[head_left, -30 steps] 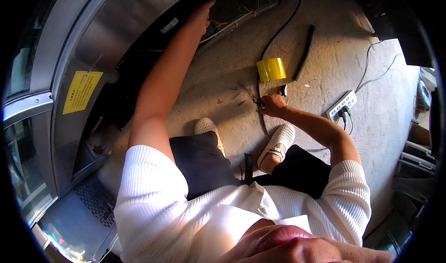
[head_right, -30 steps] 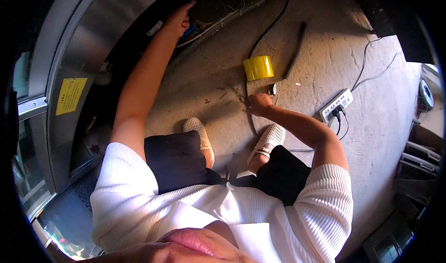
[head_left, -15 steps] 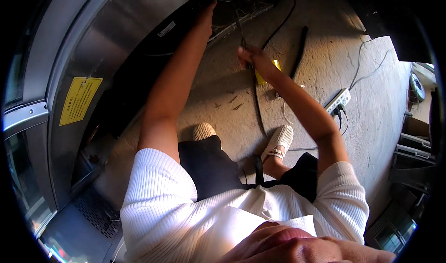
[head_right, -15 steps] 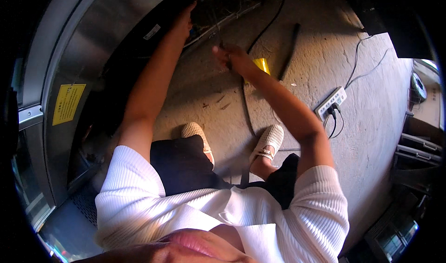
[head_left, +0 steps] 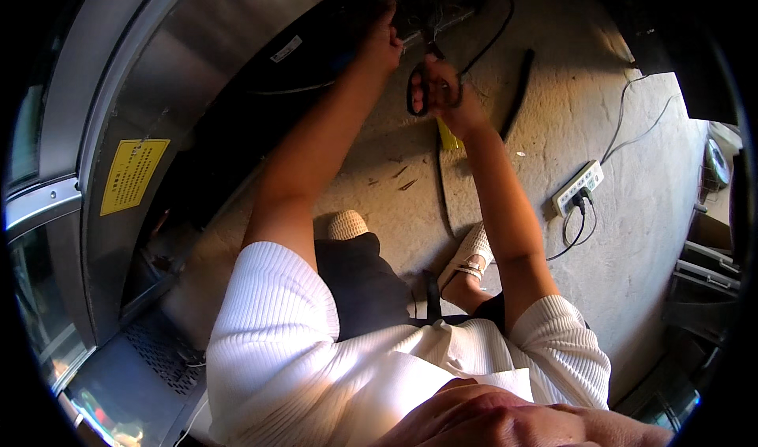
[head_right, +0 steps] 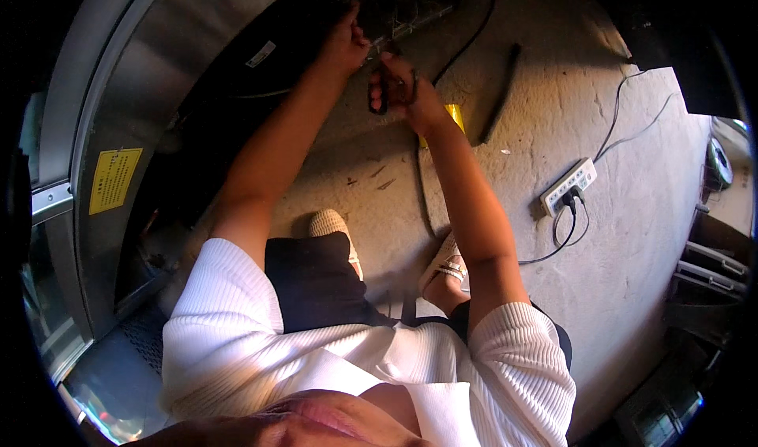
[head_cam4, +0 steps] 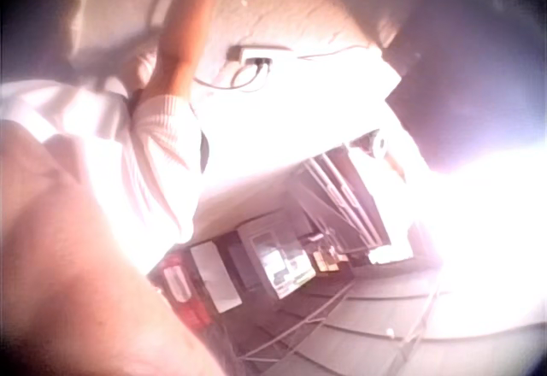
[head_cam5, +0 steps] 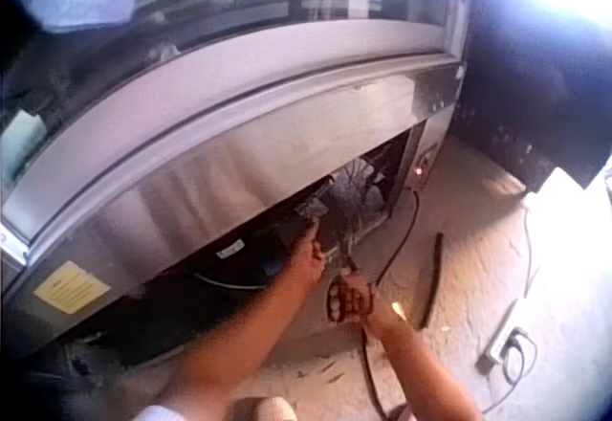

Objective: The person tapes and cuts a plastic component of an appliance before securing it with a screw using their hands.

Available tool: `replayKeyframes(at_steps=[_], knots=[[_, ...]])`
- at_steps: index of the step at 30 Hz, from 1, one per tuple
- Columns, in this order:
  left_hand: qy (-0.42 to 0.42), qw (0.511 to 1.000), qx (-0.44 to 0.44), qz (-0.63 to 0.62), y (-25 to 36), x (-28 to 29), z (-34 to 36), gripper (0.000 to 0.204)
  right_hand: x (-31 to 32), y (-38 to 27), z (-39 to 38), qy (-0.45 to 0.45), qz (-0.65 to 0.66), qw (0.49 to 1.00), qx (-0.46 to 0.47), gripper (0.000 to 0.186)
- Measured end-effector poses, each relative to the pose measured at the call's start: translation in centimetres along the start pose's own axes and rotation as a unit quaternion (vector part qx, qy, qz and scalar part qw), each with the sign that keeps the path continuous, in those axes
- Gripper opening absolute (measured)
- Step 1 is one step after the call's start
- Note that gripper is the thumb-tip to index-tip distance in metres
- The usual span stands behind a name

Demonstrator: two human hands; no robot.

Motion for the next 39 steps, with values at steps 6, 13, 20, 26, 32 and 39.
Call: replayKeyframes(at_steps=[6,13,20,26,32,39], knots=[[0.007,0.998,-0.051,0.044,-0.6,-1.1,-0.1,0.011,-2.3,-2.4,-0.6,0.020,-0.074,0.995,-0.058,0.042],[-0.027,0.998,-0.053,-0.008,-1.7,-1.2,2.4,0.006,-4.1,-3.9,0.0,0.037,-0.057,0.995,-0.076,0.043],[-0.277,0.958,0.050,0.052,-2.0,-0.8,-2.3,0.043,-5.0,-3.0,1.6,0.077,-0.004,0.991,-0.106,0.041],[-0.092,0.994,0.041,0.044,-2.1,-1.4,-2.1,0.035,-5.3,-2.4,2.3,0.067,-0.076,0.988,-0.116,0.043],[-0.212,0.976,0.046,-0.030,-3.4,0.1,0.8,0.043,-6.8,-3.2,1.3,0.133,-0.129,0.981,-0.064,0.042],[-0.358,0.932,0.003,-0.054,-4.2,0.4,3.2,0.080,-5.5,-2.3,2.3,0.114,-0.167,0.979,-0.033,0.043]])
Point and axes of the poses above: each hand's wrist, its own z-axis towards the middle knuckle, its own x-axis out of the back of the hand, y = z × x, the point moved 6 cm from there along z, towards the middle knuckle, and after that the axes turned 8 degrees about x, right-handed, at the moved point
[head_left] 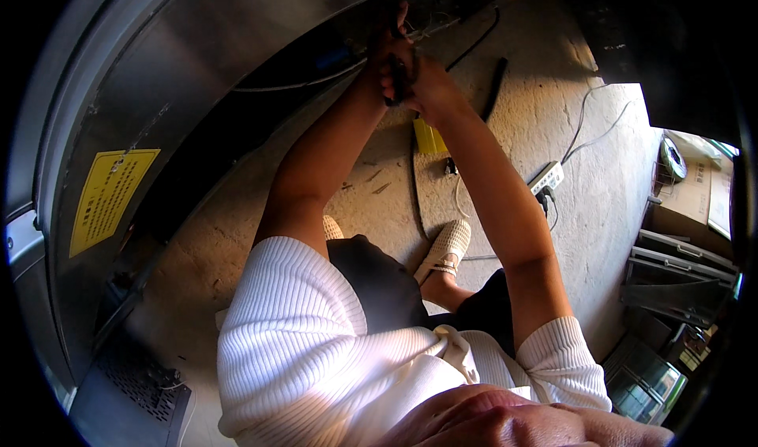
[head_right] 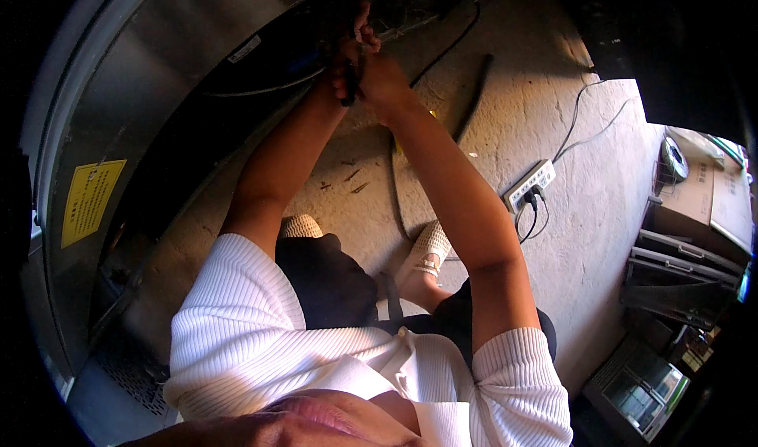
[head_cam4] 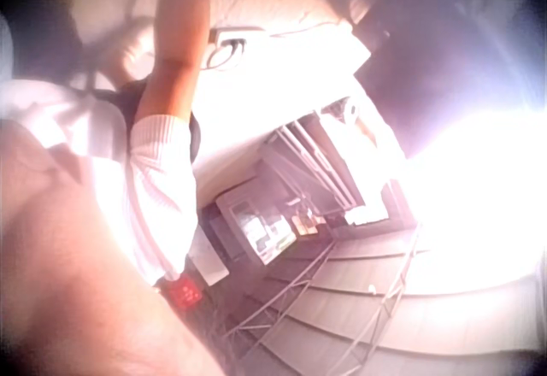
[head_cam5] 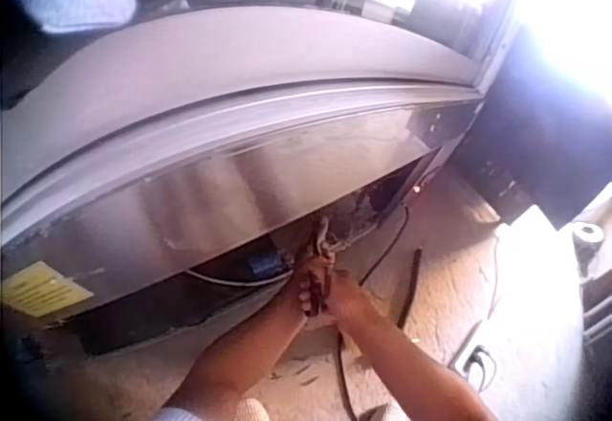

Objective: The person tapes and cuts a plastic component of an appliance before securing it with a screw using their hands.

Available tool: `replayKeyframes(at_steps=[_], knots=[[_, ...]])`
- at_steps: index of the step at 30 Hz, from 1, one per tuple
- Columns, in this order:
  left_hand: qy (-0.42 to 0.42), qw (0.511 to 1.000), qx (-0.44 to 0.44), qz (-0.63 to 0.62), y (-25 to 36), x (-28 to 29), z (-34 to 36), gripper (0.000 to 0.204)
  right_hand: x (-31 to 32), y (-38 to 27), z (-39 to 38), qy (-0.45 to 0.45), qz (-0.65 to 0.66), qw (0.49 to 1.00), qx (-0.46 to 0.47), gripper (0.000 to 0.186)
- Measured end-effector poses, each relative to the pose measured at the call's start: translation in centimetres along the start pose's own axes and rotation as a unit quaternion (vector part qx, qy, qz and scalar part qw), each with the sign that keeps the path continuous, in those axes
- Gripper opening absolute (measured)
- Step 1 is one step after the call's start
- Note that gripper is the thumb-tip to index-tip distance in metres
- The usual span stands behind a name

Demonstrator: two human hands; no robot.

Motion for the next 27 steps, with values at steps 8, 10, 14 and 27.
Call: replayKeyframes(at_steps=[8,10,14,27], knots=[[0.015,0.999,-0.030,0.025,-0.2,0.4,-0.2,0.090,-0.7,0.1,0.8,0.039,0.036,0.999,0.012,0.041],[0.063,0.998,-0.013,0.021,0.2,-0.4,-0.6,0.085,-0.9,0.0,0.8,0.035,0.033,0.999,0.018,0.040],[0.162,0.986,0.019,-0.029,0.3,-1.3,-1.1,0.071,-0.9,0.3,1.0,0.032,0.025,0.999,0.031,0.038],[0.132,0.985,0.022,-0.109,1.1,-3.4,-1.8,0.028,-1.6,0.6,0.5,0.060,0.036,0.998,0.001,0.033]])
Point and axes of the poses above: each hand's wrist, its own z-axis towards the middle knuckle, its own x-axis out of the back of the hand, y = z × x, the point moved 6 cm from there along z, towards the middle knuckle, and after that the axes turned 8 degrees about x, right-handed, at the moved point
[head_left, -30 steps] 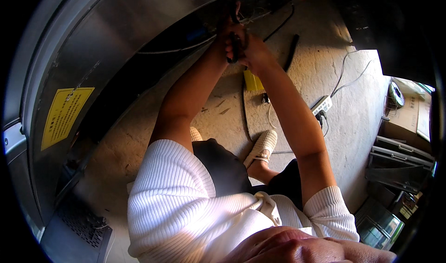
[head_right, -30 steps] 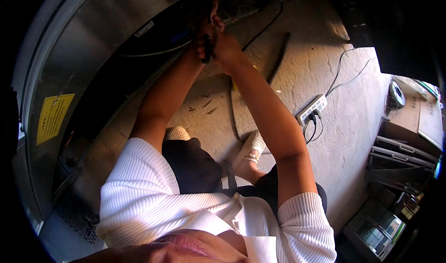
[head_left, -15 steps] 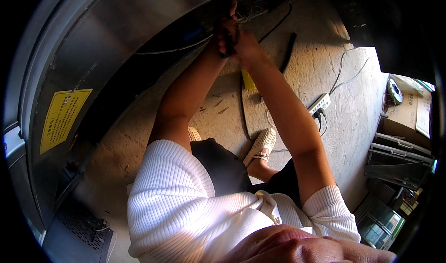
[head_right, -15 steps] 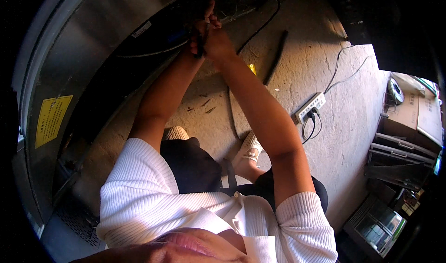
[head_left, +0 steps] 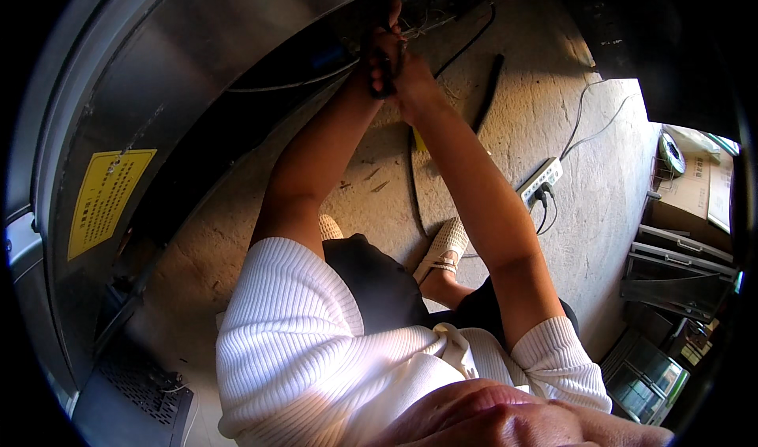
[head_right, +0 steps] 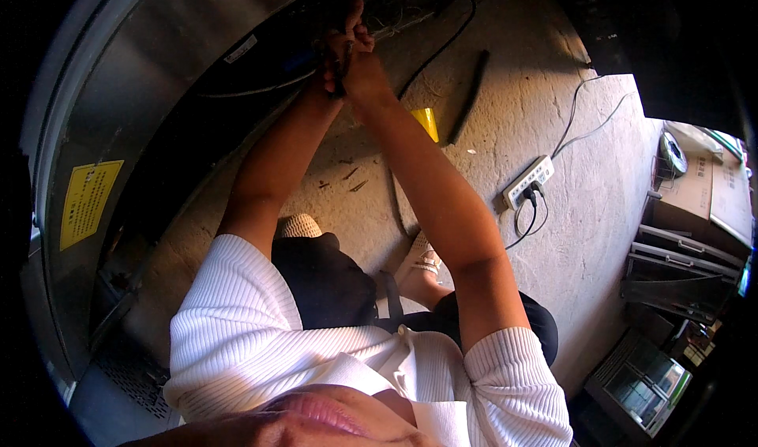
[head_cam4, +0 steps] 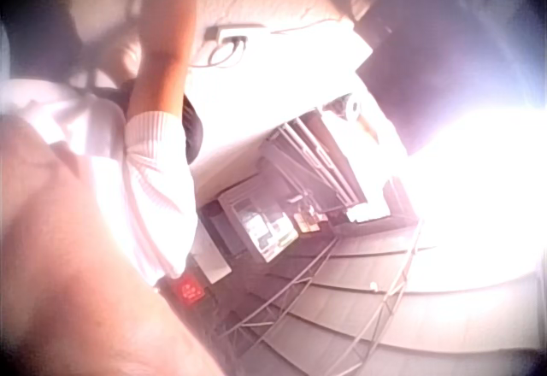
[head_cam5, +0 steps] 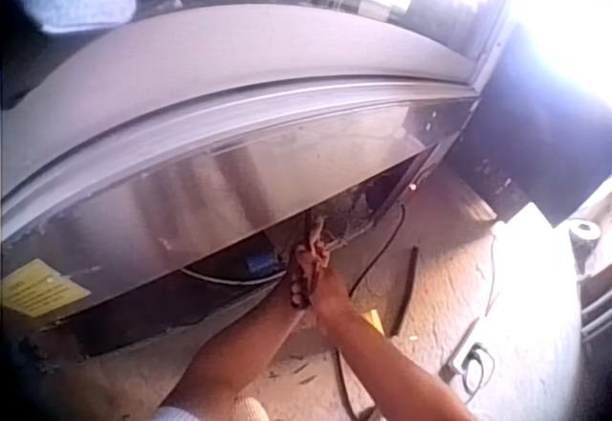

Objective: The person tapes and cuts a plastic component of an appliance before securing it with a screw using their hands.

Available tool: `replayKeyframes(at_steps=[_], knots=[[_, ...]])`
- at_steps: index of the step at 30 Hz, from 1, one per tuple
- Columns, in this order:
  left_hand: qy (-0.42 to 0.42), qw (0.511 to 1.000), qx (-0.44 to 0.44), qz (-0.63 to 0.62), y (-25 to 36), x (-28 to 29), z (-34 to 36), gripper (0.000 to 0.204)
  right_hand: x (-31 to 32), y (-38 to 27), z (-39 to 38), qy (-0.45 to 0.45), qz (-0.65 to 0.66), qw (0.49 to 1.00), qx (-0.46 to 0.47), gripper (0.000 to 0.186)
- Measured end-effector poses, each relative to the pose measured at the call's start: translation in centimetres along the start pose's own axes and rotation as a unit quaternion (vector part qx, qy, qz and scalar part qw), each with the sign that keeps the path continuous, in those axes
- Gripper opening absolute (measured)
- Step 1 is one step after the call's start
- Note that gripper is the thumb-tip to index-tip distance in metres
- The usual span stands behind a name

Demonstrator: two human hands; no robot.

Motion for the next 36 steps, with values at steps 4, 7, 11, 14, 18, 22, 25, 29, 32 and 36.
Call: replayKeyframes(at_steps=[4,7,11,14,18,22,25,29,32,36], knots=[[-0.155,0.987,0.033,-0.005,0.0,2.9,2.9,0.031,-0.6,-0.3,0.0,0.008,0.011,1.000,0.009,0.034],[-0.098,0.995,0.022,-0.002,-0.3,1.6,1.7,0.027,-0.2,0.0,-0.1,0.020,0.007,1.000,0.009,0.036],[-0.070,0.996,-0.048,0.039,0.5,3.2,3.0,0.027,-0.4,0.7,0.1,0.027,0.052,0.997,0.043,0.039],[-0.060,0.995,-0.064,0.043,1.2,4.6,3.3,0.036,-1.0,-0.1,-0.5,0.011,0.007,0.997,0.077,0.041],[-0.102,0.994,-0.039,0.012,1.5,4.3,3.1,0.035,-1.1,0.0,-0.4,0.013,-0.038,0.997,0.063,0.040],[-0.078,0.985,-0.087,0.124,1.5,5.3,3.9,0.051,-0.6,0.9,0.2,0.020,-0.010,0.998,0.064,0.041],[0.035,0.986,-0.069,0.145,0.7,2.7,1.2,0.046,-0.4,1.2,0.0,0.030,0.053,0.998,0.031,0.040],[0.064,0.990,-0.034,0.119,0.4,1.2,0.1,0.037,-0.4,0.9,0.0,0.024,0.048,0.999,0.010,0.039],[0.016,0.994,-0.057,0.089,1.2,2.8,1.3,0.035,-0.9,0.3,-0.2,0.015,0.030,0.999,0.022,0.038],[0.041,0.985,-0.064,0.152,0.8,1.1,0.5,0.027,-0.5,0.6,-0.3,0.024,0.011,0.999,0.043,0.039]])
Point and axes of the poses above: each hand's wrist, its own z-axis towards the middle knuckle, its own x-axis out of the back of the hand, y = z × x, the point moved 6 cm from there along z, towards the middle knuckle, and after that the axes turned 8 degrees about x, right-handed, at the moved point
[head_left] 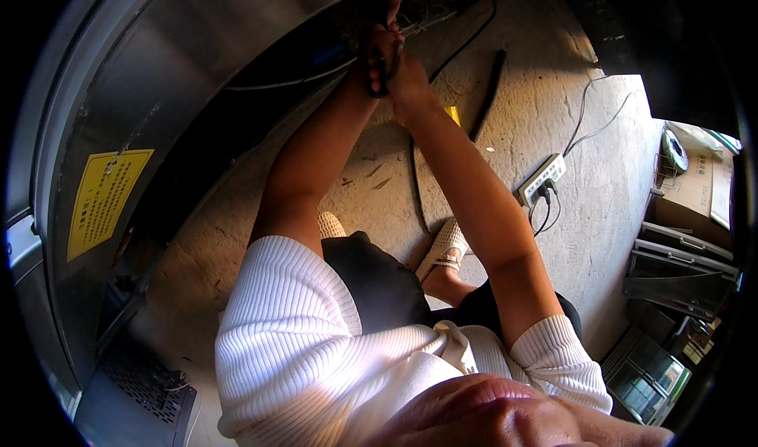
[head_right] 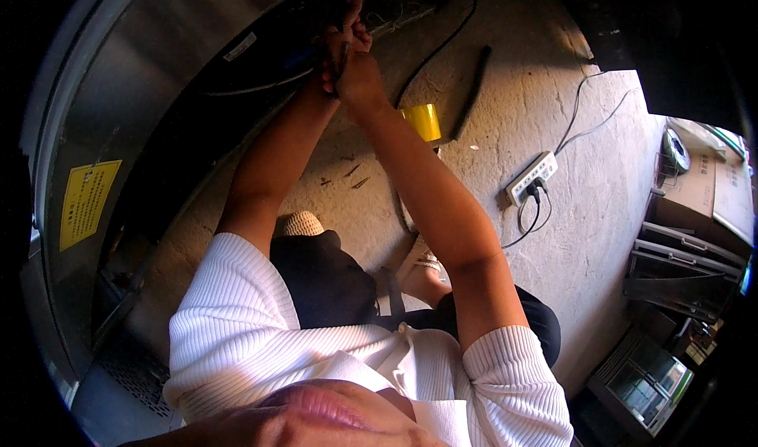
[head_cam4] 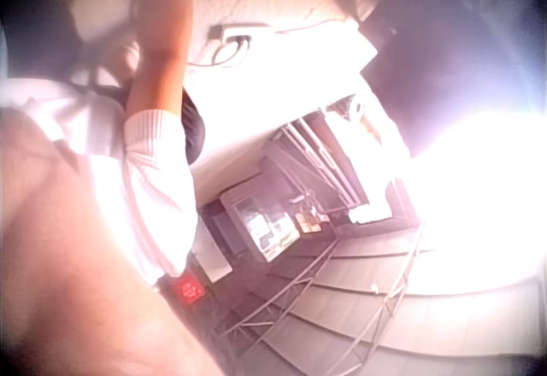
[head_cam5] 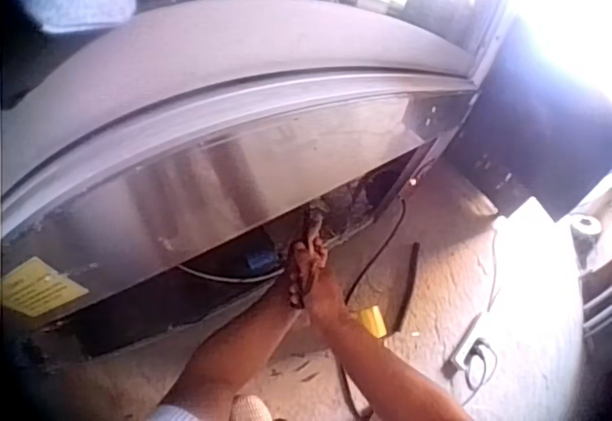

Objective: The person tapes and cuts a plastic component of an appliance before securing it with a screw using their hands.

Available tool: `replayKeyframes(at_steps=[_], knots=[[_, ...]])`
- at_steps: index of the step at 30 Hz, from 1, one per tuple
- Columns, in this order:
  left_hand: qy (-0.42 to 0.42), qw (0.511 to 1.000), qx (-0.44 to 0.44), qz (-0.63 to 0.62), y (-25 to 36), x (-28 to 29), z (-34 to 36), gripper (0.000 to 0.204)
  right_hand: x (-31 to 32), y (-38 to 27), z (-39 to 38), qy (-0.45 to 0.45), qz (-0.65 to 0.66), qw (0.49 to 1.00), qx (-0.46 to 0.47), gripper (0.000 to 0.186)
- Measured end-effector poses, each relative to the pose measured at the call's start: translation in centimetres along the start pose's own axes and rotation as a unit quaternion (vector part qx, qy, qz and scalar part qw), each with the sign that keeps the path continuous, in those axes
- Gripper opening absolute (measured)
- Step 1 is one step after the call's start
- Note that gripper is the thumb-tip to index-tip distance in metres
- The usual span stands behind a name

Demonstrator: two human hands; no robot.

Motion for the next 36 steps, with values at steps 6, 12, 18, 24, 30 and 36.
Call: replayKeyframes(at_steps=[6,12,18,24,30,36], knots=[[-0.027,0.979,-0.134,0.154,-2.5,3.8,5.8,0.035,0.2,1.7,2.2,-0.041,-0.089,0.984,0.148,0.040],[0.155,0.985,0.072,-0.037,-4.1,7.3,5.9,0.033,-0.8,-0.8,-0.5,-0.018,-0.004,1.000,0.002,0.042],[0.070,0.995,0.063,0.018,-4.2,3.8,2.9,0.047,2.1,-0.9,-1.1,-0.118,-0.047,0.988,-0.085,0.056],[0.050,0.990,0.050,0.119,-1.7,0.8,-0.3,0.039,6.9,1.1,-1.8,-0.084,-0.288,0.953,0.044,0.061],[0.139,0.908,-0.158,0.361,2.1,-0.7,-9.3,0.036,10.4,13.6,-4.4,-0.165,-0.452,0.876,-0.011,0.052],[0.079,0.706,-0.409,0.573,9.5,-6.2,-11.2,0.047,7.4,19.8,-5.8,-0.302,-0.655,0.690,0.050,0.030]])
Point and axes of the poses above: each hand's wrist, its own z-axis towards the middle knuckle, its own x-axis out of the back of the hand, y = z × x, the point moved 6 cm from there along z, towards the middle knuckle, and after that the axes turned 8 degrees about x, right-handed, at the moved point
